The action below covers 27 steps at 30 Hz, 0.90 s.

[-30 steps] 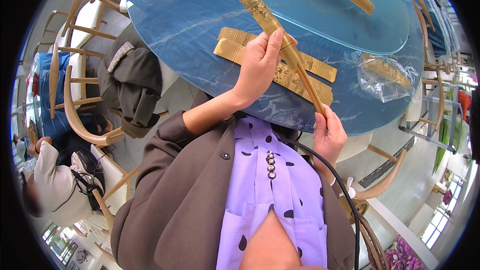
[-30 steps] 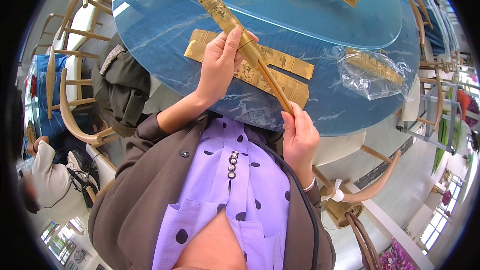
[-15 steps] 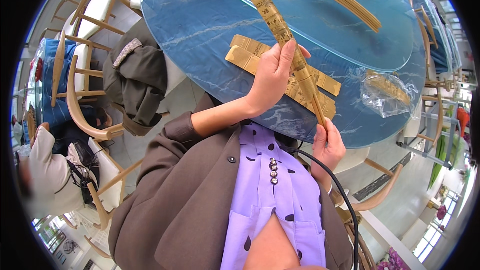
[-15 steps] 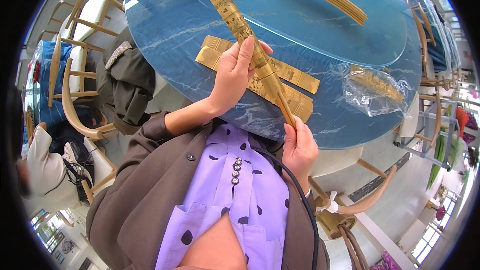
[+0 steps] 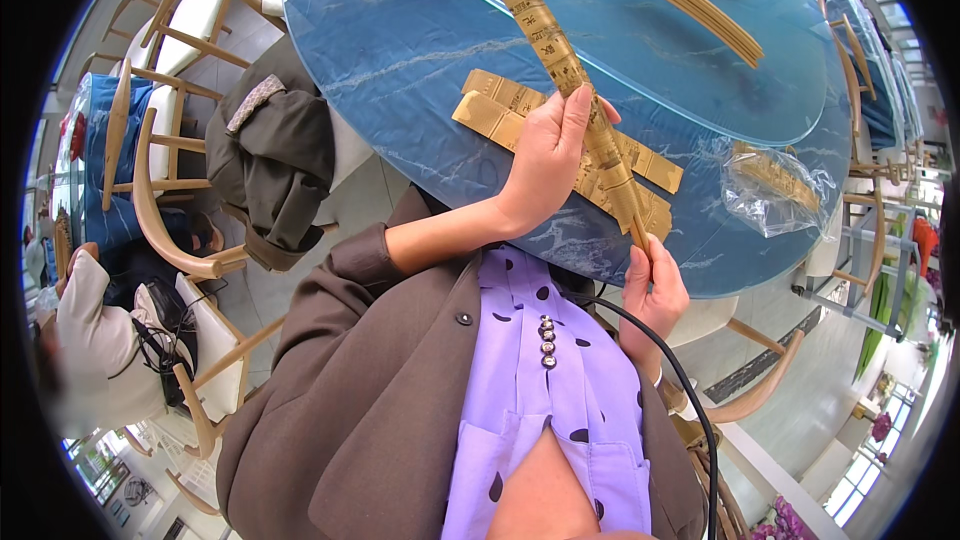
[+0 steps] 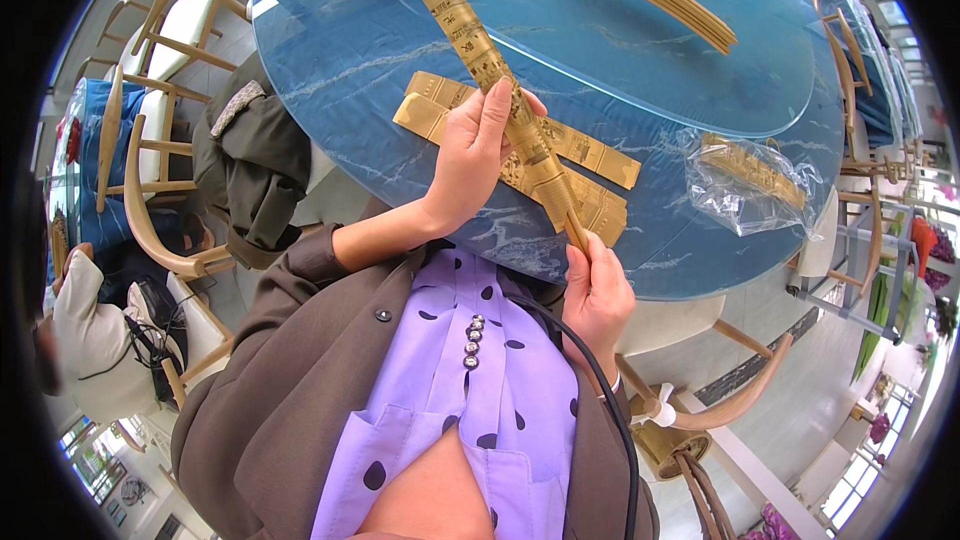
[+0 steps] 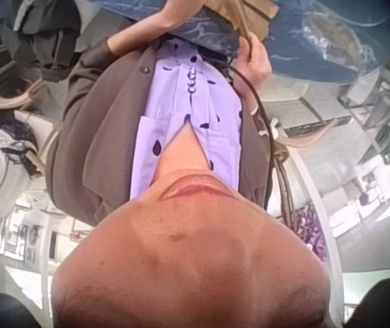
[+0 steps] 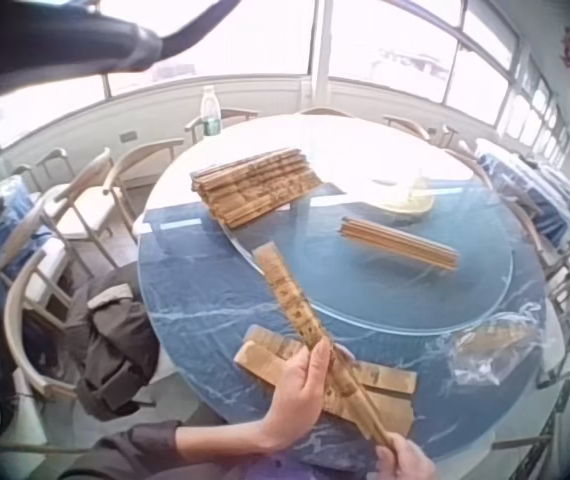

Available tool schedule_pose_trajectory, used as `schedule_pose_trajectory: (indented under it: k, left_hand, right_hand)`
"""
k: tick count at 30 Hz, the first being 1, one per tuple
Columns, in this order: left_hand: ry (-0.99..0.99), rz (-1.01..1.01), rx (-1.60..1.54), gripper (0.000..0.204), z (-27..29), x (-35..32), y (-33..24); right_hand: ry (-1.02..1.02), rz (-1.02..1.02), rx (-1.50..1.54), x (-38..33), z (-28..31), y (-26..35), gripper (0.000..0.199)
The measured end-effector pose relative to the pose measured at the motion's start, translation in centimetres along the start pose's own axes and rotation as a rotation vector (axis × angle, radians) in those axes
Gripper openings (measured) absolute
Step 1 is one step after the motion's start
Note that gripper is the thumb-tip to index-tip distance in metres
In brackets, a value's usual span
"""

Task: The person repeatedly picks up thin bamboo strips and wider patterned bamboo pieces from a glass table, aligns them, and places them back down. The process is repeated multiple times without a visible final assembly or destination.

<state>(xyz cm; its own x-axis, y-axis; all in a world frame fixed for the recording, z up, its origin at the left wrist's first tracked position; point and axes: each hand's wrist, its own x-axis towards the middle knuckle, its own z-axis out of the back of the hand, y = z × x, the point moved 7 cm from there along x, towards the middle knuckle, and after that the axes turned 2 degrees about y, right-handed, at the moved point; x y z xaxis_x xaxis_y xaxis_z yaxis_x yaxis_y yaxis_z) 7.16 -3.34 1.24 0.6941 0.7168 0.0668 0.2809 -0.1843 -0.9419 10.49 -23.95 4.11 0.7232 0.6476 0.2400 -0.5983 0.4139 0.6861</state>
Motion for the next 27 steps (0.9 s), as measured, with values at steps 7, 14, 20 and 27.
schedule_pose_trajectory:
  k: [7,14,20,27]
  left_hand:
    - [-0.033,-0.034,-0.064,0.043,1.2,1.1,-1.6]
    - [-0.007,-0.006,0.030,0.041,0.7,0.5,-0.5]
    - [-0.021,-0.009,-0.084,0.039,0.9,0.5,-0.9]
    - [-0.146,-0.099,-0.070,0.037,2.9,2.3,-1.7]
  right_hand:
    - [-0.001,-0.006,0.008,0.2,0.1,0.0,0.023]
    - [-0.031,0.004,-0.015,0.3,-0.1,-0.1,0.024]
    - [-0.021,0.034,-0.006,0.6,-0.2,0.4,0.024]
    - [0.054,-0.070,0.136,1.1,-0.5,1.1,0.032]
